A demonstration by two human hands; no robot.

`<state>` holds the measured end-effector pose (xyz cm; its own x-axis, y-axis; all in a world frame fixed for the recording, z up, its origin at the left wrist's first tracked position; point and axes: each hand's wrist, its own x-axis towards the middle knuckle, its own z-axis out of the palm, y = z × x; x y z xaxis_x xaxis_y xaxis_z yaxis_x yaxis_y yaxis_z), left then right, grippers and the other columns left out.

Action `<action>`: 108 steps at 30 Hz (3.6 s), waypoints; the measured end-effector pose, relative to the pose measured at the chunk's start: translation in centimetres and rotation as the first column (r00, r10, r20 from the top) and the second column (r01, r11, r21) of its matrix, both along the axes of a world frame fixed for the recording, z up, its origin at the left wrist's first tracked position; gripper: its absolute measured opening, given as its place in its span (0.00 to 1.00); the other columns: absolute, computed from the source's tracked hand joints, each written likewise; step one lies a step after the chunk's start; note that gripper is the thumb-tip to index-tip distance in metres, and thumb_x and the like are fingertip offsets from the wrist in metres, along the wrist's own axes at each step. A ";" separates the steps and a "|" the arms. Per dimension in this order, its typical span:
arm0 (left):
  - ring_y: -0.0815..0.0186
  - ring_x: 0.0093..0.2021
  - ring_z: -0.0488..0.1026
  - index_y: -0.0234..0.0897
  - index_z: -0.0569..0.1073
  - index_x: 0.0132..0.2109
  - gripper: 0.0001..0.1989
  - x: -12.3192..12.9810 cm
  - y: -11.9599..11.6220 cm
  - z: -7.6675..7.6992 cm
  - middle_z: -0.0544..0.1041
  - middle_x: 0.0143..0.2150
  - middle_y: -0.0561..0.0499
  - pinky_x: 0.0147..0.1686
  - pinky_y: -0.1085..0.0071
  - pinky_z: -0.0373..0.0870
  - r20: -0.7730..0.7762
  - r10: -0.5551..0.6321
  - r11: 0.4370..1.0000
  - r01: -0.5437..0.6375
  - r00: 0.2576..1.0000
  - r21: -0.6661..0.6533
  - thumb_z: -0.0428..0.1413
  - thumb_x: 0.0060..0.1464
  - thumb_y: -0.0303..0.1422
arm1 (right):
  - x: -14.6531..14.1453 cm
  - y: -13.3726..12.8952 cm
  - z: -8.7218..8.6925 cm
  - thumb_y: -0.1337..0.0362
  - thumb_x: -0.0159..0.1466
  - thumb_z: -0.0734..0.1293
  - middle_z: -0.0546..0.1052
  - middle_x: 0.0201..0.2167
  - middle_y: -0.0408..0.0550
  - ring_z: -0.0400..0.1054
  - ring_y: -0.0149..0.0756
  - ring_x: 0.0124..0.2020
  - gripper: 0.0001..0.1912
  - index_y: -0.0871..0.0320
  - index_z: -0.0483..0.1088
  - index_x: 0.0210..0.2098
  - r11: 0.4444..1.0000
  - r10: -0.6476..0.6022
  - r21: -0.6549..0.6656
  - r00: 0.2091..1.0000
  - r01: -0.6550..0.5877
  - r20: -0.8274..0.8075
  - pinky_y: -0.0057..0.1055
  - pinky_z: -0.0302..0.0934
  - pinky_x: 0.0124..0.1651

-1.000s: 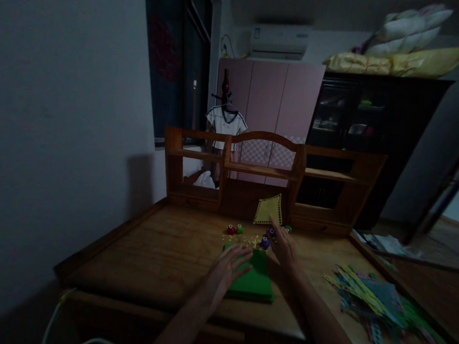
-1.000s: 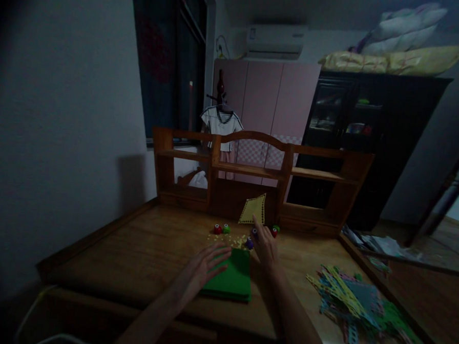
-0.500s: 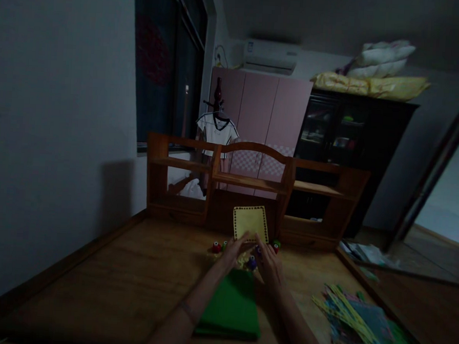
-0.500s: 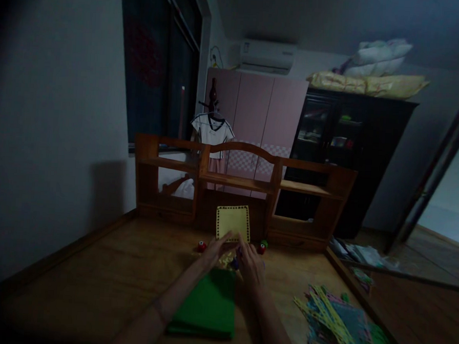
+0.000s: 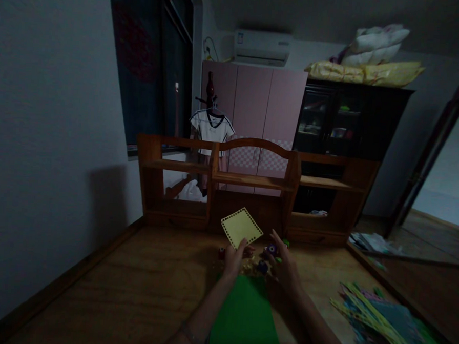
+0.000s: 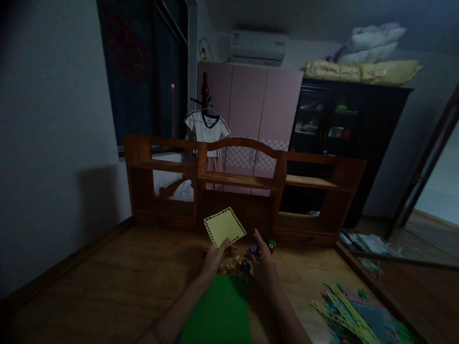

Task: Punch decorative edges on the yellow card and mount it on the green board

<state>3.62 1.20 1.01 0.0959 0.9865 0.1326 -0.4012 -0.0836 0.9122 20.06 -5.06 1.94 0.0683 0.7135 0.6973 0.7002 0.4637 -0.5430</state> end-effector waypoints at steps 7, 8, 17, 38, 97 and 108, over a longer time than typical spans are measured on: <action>0.64 0.28 0.76 0.26 0.75 0.35 0.21 -0.7 0.4 -0.1 0.79 0.31 0.40 0.32 0.68 0.74 0.189 0.038 0.995 -0.020 0.981 -0.093 0.67 0.37 0.39 | 1.0 -1.0 0.8 0.52 0.64 0.60 0.75 0.42 0.52 0.70 0.42 0.42 0.18 0.55 0.67 0.48 0.992 -0.128 -0.029 0.971 0.125 -0.203 0.37 0.63 0.44; 0.65 0.28 0.76 0.26 0.75 0.37 0.21 -0.7 0.1 0.2 0.80 0.33 0.39 0.33 0.68 0.74 0.207 0.022 0.995 -0.001 0.978 -0.102 0.66 0.38 0.38 | 1.0 -1.2 1.0 0.51 0.64 0.60 0.76 0.41 0.51 0.71 0.42 0.41 0.19 0.55 0.67 0.48 0.991 -0.131 -0.025 0.967 0.128 -0.221 0.36 0.63 0.43; 0.63 0.34 0.77 0.26 0.75 0.43 0.22 -0.3 -2.4 1.5 0.78 0.43 0.35 0.33 0.69 0.75 0.148 -0.134 0.991 0.136 0.980 -0.002 0.60 0.48 0.41 | 1.3 -0.6 0.7 0.50 0.58 0.67 0.74 0.49 0.52 0.70 0.42 0.41 0.26 0.53 0.66 0.54 0.960 0.077 -0.153 0.748 -0.234 -0.659 0.35 0.66 0.39; 0.62 0.23 0.75 0.28 0.77 0.40 0.24 -0.2 -1.9 -0.3 0.80 0.28 0.42 0.23 0.71 0.70 -0.213 0.046 0.990 -0.017 0.976 0.139 0.54 0.52 0.48 | 2.2 0.0 0.4 0.54 0.53 0.72 0.76 0.41 0.50 0.73 0.40 0.39 0.19 0.55 0.70 0.41 0.857 0.118 -0.145 0.462 -0.494 -0.879 0.33 0.68 0.40; 0.65 0.14 0.69 0.32 0.77 0.30 0.23 0.5 -4.6 0.8 0.77 0.22 0.43 0.15 0.71 0.65 -0.360 -0.009 0.976 0.085 0.933 0.198 0.52 0.54 0.49 | -0.2 -2.0 1.3 0.39 0.58 0.60 0.68 0.20 0.41 0.53 0.26 0.17 0.27 0.59 0.67 0.28 0.773 0.179 -0.324 0.677 -0.546 -0.714 0.25 0.44 0.19; 0.68 0.15 0.70 0.28 0.76 0.35 0.27 0.5 -3.8 0.1 0.78 0.24 0.45 0.15 0.74 0.65 -0.452 0.060 0.974 0.047 0.890 0.220 0.47 0.57 0.49 | 0.2 -1.3 0.7 0.41 0.61 0.57 0.65 0.18 0.40 0.50 0.24 0.16 0.27 0.59 0.66 0.28 0.745 0.228 -0.299 0.649 -0.597 -0.726 0.26 0.38 0.19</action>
<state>4.08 -2.62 1.14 0.1915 0.9382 0.2883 0.0529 -0.3032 0.9515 20.27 -6.32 2.67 -0.0519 0.9843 0.1686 -0.0789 0.1643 -0.9833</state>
